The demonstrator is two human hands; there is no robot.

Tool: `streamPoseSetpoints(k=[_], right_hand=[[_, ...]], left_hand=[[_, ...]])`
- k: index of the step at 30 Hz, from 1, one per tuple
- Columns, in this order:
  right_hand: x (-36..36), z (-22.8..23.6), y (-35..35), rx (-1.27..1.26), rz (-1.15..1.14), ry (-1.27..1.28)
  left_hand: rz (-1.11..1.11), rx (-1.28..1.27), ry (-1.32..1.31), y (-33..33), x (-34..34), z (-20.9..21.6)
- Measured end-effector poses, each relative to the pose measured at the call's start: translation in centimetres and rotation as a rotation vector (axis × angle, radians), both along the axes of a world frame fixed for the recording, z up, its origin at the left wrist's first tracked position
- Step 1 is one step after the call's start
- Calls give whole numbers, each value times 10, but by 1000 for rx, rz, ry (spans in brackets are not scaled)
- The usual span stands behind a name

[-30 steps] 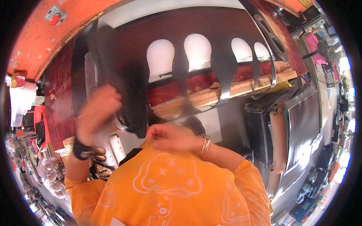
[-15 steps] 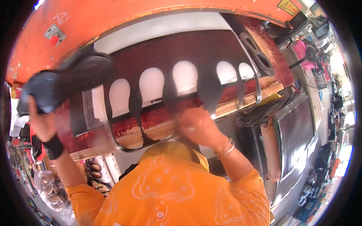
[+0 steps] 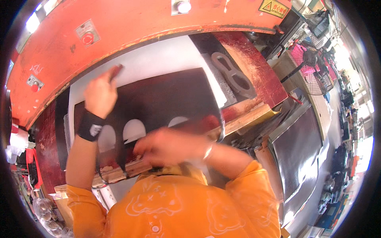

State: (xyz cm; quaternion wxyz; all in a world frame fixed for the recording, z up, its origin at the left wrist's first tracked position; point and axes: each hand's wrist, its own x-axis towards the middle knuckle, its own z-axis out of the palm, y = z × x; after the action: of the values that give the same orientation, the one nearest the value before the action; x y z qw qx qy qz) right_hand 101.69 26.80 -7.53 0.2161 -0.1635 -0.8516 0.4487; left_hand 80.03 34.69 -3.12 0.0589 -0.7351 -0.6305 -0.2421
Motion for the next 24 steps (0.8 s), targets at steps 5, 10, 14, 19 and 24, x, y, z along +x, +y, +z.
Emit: streamPoseSetpoints(k=[5, 10, 14, 19, 24], right_hand=[[143, 6, 119, 129, -919, -445], [175, -22, 135, -454, -680, -300], [176, -19, 136, -899, -659, -57], [169, -15, 154, -841, -463, -395], [153, -26, 144, -956, -374, 24]], left_hand=[[-134, 10, 104, 3, 107, -20], [-188, -258, 44, 14, 176, -47], [-176, -242, -9, 12, 183, -63], [-99, -135, -99, 9, 182, -67], [-111, -42, -142, 4, 180, -67]])
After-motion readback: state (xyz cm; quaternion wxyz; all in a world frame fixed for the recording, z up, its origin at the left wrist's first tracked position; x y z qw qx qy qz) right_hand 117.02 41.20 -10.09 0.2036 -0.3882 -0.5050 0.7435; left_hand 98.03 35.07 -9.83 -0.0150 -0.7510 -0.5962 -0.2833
